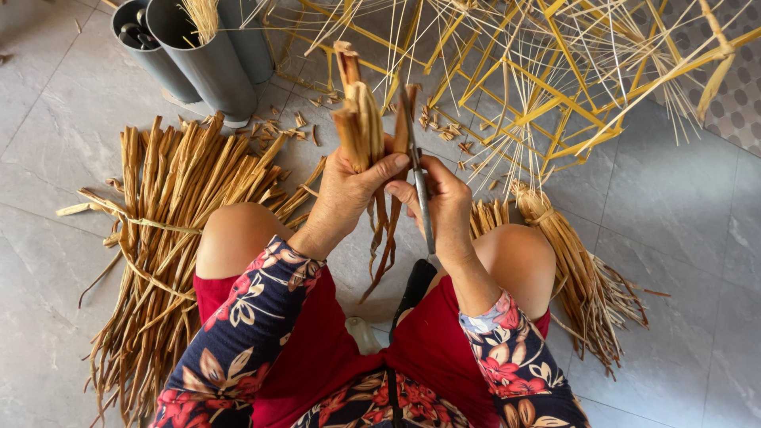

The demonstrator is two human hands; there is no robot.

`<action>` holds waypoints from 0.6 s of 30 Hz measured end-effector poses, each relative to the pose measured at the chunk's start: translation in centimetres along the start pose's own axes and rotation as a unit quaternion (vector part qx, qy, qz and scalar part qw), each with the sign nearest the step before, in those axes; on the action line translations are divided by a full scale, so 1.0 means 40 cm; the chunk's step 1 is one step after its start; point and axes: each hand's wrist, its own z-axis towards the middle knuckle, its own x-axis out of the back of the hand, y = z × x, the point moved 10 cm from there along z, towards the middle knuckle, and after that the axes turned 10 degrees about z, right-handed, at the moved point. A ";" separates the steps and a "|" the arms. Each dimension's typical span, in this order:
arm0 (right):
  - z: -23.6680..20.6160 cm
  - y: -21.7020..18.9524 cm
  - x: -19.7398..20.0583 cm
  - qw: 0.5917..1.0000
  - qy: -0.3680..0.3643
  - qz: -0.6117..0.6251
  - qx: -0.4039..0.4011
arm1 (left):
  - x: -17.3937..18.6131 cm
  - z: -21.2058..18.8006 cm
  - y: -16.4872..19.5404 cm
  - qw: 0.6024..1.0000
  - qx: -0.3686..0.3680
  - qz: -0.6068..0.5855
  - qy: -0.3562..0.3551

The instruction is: The person sits on the floor and trims the ends of dried plant stalks with scissors, cutting off tips and peeling strips from each stalk one at a time, placing trimmed stalks aside and letting cut pieces fall on the floor.

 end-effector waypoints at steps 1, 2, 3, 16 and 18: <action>0.001 0.006 0.004 1.000 0.002 0.013 -0.015 | -0.004 -0.002 0.002 1.000 -0.005 0.014 -0.006; 0.002 0.011 0.008 0.999 0.005 0.025 -0.028 | -0.008 -0.001 0.005 0.999 -0.012 0.029 -0.013; 0.002 0.012 0.015 0.999 0.014 0.029 -0.030 | -0.006 -0.002 -0.003 1.000 0.008 0.024 -0.009; 0.021 0.001 0.048 0.991 -0.002 0.107 0.080 | -0.051 -0.015 -0.024 0.996 0.040 0.034 -0.068; 0.025 0.011 0.053 0.992 0.004 0.110 0.063 | -0.060 -0.015 -0.045 0.994 0.055 0.043 -0.083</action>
